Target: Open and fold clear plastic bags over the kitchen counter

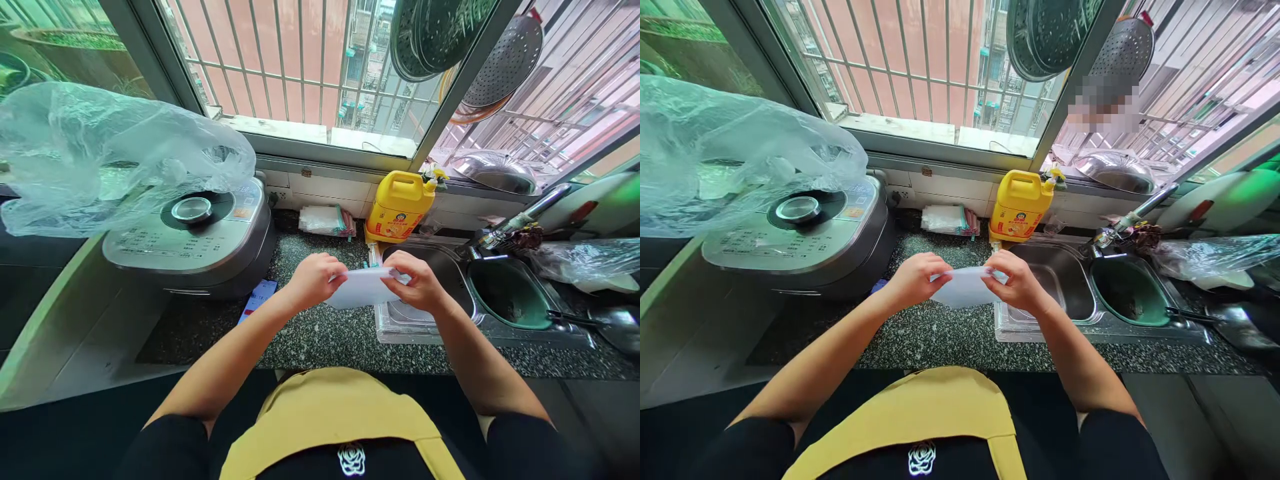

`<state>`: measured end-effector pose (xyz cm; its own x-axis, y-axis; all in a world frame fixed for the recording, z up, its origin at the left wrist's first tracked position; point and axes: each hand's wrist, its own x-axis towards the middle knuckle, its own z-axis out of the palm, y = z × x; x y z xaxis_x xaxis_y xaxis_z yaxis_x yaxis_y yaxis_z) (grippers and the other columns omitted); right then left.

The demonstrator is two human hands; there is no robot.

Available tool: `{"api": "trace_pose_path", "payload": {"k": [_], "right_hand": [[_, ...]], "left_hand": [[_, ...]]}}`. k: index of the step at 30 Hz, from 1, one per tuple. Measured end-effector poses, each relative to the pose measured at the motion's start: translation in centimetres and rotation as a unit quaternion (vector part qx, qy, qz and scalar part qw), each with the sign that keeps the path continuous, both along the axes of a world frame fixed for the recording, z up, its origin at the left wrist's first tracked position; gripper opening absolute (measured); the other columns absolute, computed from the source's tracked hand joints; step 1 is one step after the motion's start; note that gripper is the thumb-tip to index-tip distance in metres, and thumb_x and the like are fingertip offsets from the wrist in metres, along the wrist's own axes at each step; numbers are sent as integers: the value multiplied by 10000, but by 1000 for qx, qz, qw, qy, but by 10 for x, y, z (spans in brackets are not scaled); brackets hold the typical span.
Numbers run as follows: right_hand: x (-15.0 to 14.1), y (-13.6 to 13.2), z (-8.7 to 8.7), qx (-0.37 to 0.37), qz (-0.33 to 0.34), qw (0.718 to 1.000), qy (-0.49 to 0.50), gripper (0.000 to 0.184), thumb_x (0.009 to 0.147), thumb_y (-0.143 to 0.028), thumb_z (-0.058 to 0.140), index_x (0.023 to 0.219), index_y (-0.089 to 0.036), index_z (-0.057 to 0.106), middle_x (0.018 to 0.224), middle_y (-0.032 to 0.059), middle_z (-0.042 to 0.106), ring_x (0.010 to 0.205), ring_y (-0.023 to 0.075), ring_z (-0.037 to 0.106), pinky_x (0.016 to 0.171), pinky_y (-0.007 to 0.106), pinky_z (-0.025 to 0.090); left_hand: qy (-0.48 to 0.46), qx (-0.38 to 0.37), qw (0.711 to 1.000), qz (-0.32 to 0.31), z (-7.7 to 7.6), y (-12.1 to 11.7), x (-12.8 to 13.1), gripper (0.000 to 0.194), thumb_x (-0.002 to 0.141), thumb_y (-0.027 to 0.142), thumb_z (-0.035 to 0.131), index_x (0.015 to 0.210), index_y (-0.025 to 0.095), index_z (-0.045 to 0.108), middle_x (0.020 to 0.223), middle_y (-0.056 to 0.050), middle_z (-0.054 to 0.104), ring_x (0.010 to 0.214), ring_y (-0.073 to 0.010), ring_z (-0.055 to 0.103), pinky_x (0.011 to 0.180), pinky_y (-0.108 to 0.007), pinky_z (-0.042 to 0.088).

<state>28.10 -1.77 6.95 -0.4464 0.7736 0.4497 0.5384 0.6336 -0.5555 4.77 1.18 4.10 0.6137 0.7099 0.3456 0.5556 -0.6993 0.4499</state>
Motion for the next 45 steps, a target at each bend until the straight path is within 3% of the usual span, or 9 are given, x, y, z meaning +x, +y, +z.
{"api": "trace_pose_path", "payload": {"k": [4, 7, 10, 16, 20, 26, 32, 40, 45], "right_hand": [[5, -4, -8, 11, -77, 997, -23, 262, 732, -413, 672, 840, -194, 577, 798, 53, 612, 721, 177, 542, 654, 300, 447], [12, -5, -20, -1, -127, 991, -36, 270, 785, -431, 609, 670, -195, 543, 656, 21, 564, 631, 156, 505, 616, 287, 420], [15, -4, -24, -54, -127, 990, -27, 369, 849, -419, 515, 559, -195, 477, 553, -5, 487, 546, 127, 447, 552, 262, 388], [3, 1, -12, -99, -108, 989, -8, 300, 700, -434, 689, 848, -183, 619, 829, 49, 638, 733, 174, 561, 645, 274, 450], [2, 7, -9, -130, -119, 983, 53, 287, 747, -437, 634, 649, -169, 606, 615, 13, 583, 593, 136, 508, 576, 258, 431], [22, 6, -26, -252, -183, 907, 284, 402, 555, -527, 768, 720, -179, 652, 637, 18, 637, 536, 143, 538, 499, 267, 450], [27, 6, -50, -288, -206, 852, 384, 378, 503, -494, 810, 630, -193, 619, 519, -30, 560, 432, 90, 468, 416, 226, 396], [34, 1, -70, -280, -216, 862, 363, 409, 516, -528, 786, 661, -190, 609, 598, -6, 601, 532, 123, 518, 518, 260, 434], [37, -3, -69, -162, -279, 894, 310, 494, 635, -586, 691, 927, -198, 602, 836, 58, 642, 710, 181, 581, 651, 328, 487]], "left_hand": [[-69, -84, 994, 34, -7, 2, 4, 220, 847, 250, 483, 730, 165, 649, 711, -36, 650, 657, -141, 569, 590, -239, 406], [-115, -122, 985, 28, -7, 3, -3, 236, 836, 264, 487, 674, 155, 620, 642, -12, 607, 599, -118, 523, 559, -221, 380], [-127, -149, 980, 29, -6, 4, -6, 258, 828, 285, 489, 638, 149, 599, 592, 2, 564, 572, -111, 487, 542, -217, 360], [-104, -190, 976, -2, -2, 2, -1, 210, 804, 266, 502, 678, 155, 627, 632, -7, 598, 615, -124, 516, 570, -225, 368], [-132, -244, 960, 27, -6, 3, -20, 215, 736, 380, 625, 807, 180, 661, 708, -10, 631, 668, -142, 541, 614, -241, 396], [-444, -369, 816, 37, -51, -4, -46, 749, 531, 660, 707, 1094, 180, 595, 902, -81, 664, 831, -197, 599, 746, -295, 456], [-449, -457, 762, 95, -65, -7, -24, 450, 533, 540, 774, 687, 145, 622, 676, -15, 636, 674, -135, 559, 705, -271, 447], [-445, -404, 792, 107, -49, -10, -26, 440, 633, 574, 671, 648, 167, 506, 610, 29, 527, 583, -96, 459, 583, -216, 389], [-324, -255, 903, 123, -27, -16, -27, 299, 794, 460, 508, 682, 184, 494, 605, 31, 486, 578, -102, 440, 573, -214, 371]]}}
